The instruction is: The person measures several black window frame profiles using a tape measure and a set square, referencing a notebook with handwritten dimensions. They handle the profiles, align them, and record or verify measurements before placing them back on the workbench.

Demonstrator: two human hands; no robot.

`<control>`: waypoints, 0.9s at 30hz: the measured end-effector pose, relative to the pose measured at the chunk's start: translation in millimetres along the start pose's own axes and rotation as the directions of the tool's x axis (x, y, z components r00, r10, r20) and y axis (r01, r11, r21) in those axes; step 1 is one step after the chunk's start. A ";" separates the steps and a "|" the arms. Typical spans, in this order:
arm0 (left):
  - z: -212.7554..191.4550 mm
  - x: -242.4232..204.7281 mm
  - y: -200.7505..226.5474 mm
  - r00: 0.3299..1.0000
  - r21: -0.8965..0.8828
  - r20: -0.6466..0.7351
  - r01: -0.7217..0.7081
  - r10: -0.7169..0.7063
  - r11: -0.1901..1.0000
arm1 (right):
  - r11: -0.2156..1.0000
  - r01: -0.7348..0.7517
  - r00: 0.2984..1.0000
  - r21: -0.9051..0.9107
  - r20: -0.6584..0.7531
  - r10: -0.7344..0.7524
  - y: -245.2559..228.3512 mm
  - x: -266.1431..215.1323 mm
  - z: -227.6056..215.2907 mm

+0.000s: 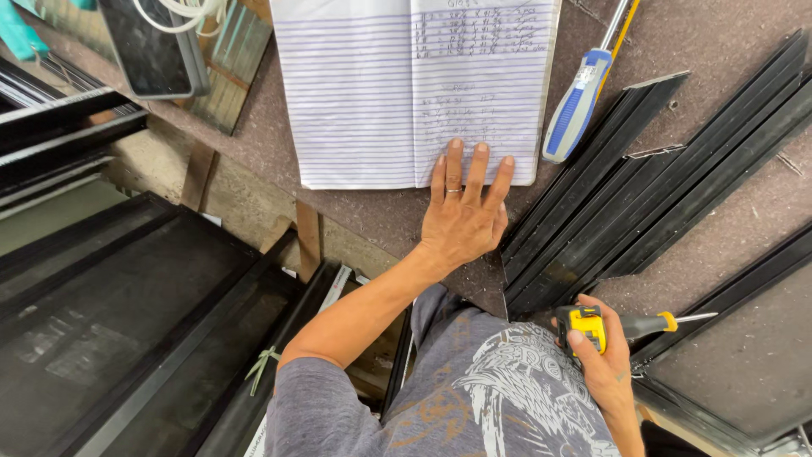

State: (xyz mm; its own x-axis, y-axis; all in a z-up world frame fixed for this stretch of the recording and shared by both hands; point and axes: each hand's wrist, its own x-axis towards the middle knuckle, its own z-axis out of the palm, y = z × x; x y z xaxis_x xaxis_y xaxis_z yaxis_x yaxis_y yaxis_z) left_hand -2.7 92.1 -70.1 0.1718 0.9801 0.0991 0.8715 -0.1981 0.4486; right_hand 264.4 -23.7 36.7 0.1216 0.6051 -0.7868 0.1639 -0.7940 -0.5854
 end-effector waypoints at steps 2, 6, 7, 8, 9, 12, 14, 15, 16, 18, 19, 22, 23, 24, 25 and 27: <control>0.9 -0.8 0.2 1.000 -0.004 -0.007 0.006 -0.006 1.000 | 1.000 0.016 1.000 -0.014 0.027 -0.016 0.3 0.7 -1.9; 0.2 0.5 -2.5 1.000 0.017 -0.011 0.004 -0.004 1.000 | 0.998 0.055 0.995 -0.040 0.087 -0.052 -2.6 1.8 -0.5; 0.7 0.2 -2.4 1.000 0.014 -0.015 0.007 -0.006 1.000 | 0.997 0.065 0.994 -0.050 0.094 -0.060 -3.0 1.6 -0.2; 1.2 -0.3 -1.6 1.000 0.007 -0.016 0.005 -0.005 1.000 | 0.996 0.058 0.995 -0.062 0.088 -0.052 -3.2 -0.5 -0.1; 1.5 -1.6 0.4 1.000 0.000 -0.018 0.004 -0.004 1.000 | 0.996 0.051 0.996 -0.074 0.081 -0.045 -3.7 -3.3 -0.8; 2.5 -0.7 -0.5 1.000 0.014 -0.006 -0.006 0.007 1.000 | 0.999 0.024 0.998 -0.047 0.054 -0.021 -5.1 -1.7 1.4; 2.3 -1.2 -1.7 1.000 0.018 -0.001 -0.006 0.006 1.000 | 0.999 0.008 0.999 -0.032 0.044 -0.007 -5.7 -1.5 3.2; 2.3 -1.3 -2.5 1.000 0.020 0.002 -0.006 0.006 1.000 | 0.999 0.007 0.999 -0.036 0.043 -0.006 -6.0 -1.2 4.0; 3.1 -0.7 -2.3 1.000 0.023 0.003 -0.012 0.012 1.000 | 0.999 0.007 0.999 -0.040 0.040 -0.005 -6.7 -1.1 3.5; 5.1 0.0 -1.8 1.000 0.030 0.004 -0.019 0.019 0.999 | 0.998 0.001 0.999 -0.061 0.033 0.001 -7.7 -0.9 2.6; 6.4 0.1 -1.0 1.000 0.027 0.007 -0.019 0.019 0.999 | 0.997 -0.003 1.000 -0.073 0.031 0.005 -8.0 -1.4 2.1; 7.6 -1.0 -1.2 1.000 0.029 0.012 -0.012 0.011 1.000 | 0.999 -0.002 0.999 -0.054 0.032 0.004 -9.3 -0.7 2.7; 7.4 -1.6 -1.4 1.000 0.029 0.012 -0.009 0.008 1.000 | 0.998 -0.015 0.999 -0.055 0.027 0.017 -9.9 -1.0 3.3; 7.2 -1.9 -1.6 1.000 0.031 0.010 -0.003 0.003 1.000 | 0.998 -0.027 0.999 -0.056 0.023 0.029 -10.7 -1.0 3.8; 6.5 -2.5 -2.0 1.000 0.031 0.010 -0.004 0.004 1.000 | 0.998 -0.040 0.999 -0.058 0.020 0.041 -11.2 -1.3 5.1; 6.4 -1.3 -1.7 1.000 0.027 0.005 -0.008 0.008 1.000 | 0.998 -0.048 0.999 -0.051 0.020 0.049 -12.9 -0.6 5.8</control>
State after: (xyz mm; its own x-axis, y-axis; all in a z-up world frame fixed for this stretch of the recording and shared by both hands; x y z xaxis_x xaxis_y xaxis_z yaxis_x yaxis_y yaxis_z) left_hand -1.4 91.2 -76.7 0.1815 0.9785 0.0980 0.8820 -0.2061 0.4237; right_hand 256.6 -14.1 43.6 0.1103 0.5642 -0.8183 0.2076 -0.8182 -0.5361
